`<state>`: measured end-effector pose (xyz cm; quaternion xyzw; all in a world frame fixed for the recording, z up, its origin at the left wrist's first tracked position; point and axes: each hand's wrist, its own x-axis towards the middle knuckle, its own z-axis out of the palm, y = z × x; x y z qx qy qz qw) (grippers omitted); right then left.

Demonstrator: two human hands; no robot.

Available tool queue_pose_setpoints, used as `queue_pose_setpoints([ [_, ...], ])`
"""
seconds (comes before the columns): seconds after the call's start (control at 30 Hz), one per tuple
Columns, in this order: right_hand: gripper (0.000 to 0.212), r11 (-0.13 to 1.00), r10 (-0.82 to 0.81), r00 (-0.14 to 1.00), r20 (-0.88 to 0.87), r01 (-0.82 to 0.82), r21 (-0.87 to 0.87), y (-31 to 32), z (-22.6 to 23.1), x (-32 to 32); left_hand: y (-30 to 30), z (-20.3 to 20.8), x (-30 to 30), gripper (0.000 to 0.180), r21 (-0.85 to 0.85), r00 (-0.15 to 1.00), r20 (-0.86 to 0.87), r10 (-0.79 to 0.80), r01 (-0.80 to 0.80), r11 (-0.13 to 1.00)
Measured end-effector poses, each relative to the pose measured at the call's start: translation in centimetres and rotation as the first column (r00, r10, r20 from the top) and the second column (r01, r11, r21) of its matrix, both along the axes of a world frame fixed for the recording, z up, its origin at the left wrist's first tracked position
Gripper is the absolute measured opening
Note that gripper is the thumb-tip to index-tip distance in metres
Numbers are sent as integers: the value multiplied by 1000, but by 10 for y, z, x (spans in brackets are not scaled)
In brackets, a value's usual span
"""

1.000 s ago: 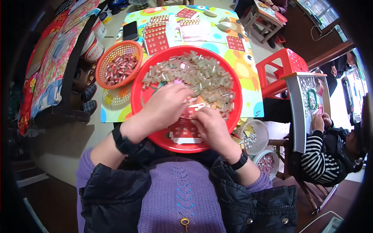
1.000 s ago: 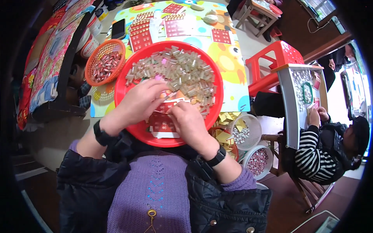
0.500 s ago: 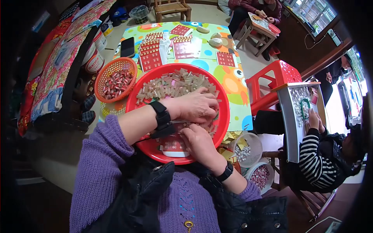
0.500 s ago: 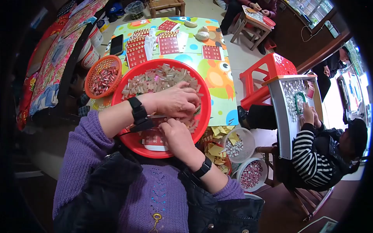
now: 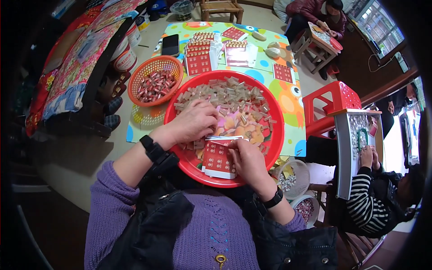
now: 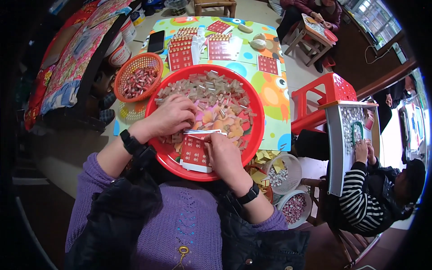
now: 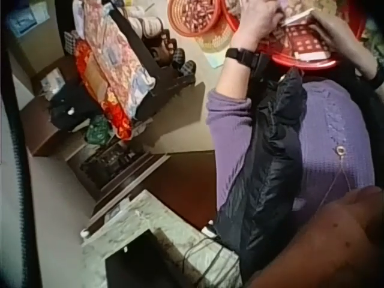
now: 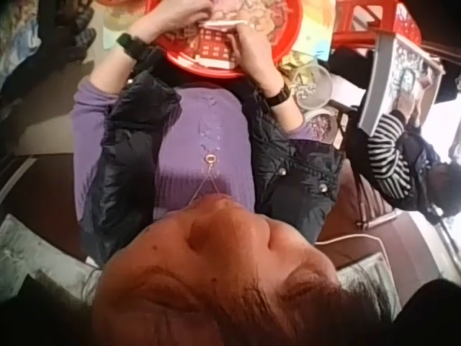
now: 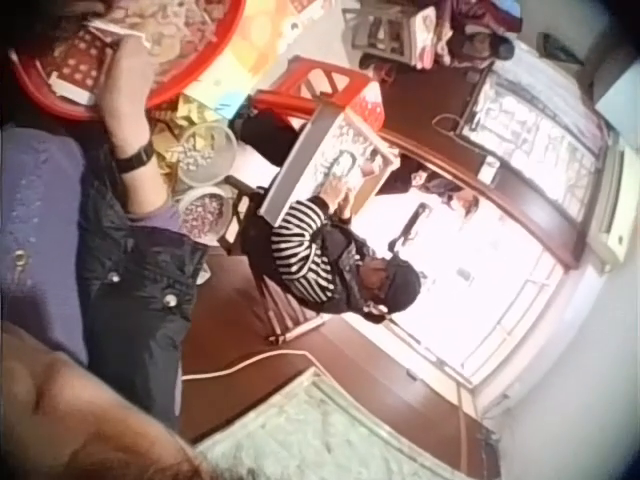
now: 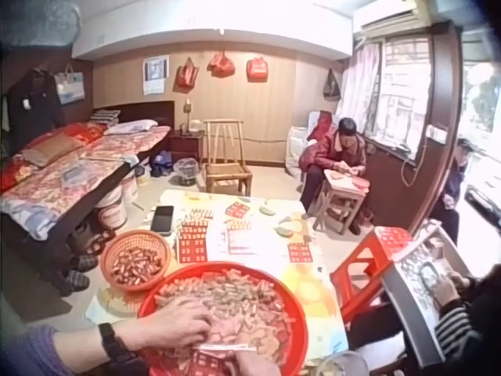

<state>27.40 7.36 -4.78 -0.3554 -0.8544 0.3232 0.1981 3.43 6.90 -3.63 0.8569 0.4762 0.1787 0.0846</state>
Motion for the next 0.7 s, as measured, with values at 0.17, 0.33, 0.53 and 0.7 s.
queue_pose_setpoints([
  [0.17, 12, 994, -58, 995, 77, 50, 98, 0, 2, -7, -33, 2, 8, 7, 131, 935, 155, 319, -339, 932],
  [0.33, 11, 925, -49, 997, -53, 65, 375, 6, 0, -12, -31, -1, 25, 8, 63, 843, 201, 499, -520, 852],
  [0.53, 12, 992, -52, 999, 15, 50, 120, 9, 0, -6, -2, 4, 33, 11, 147, 902, -72, 426, -413, 899],
  [0.7, 13, 997, -51, 999, -3, 51, 60, 15, -8, -2, 15, 5, 50, 14, 159, 952, -51, 302, -291, 943],
])
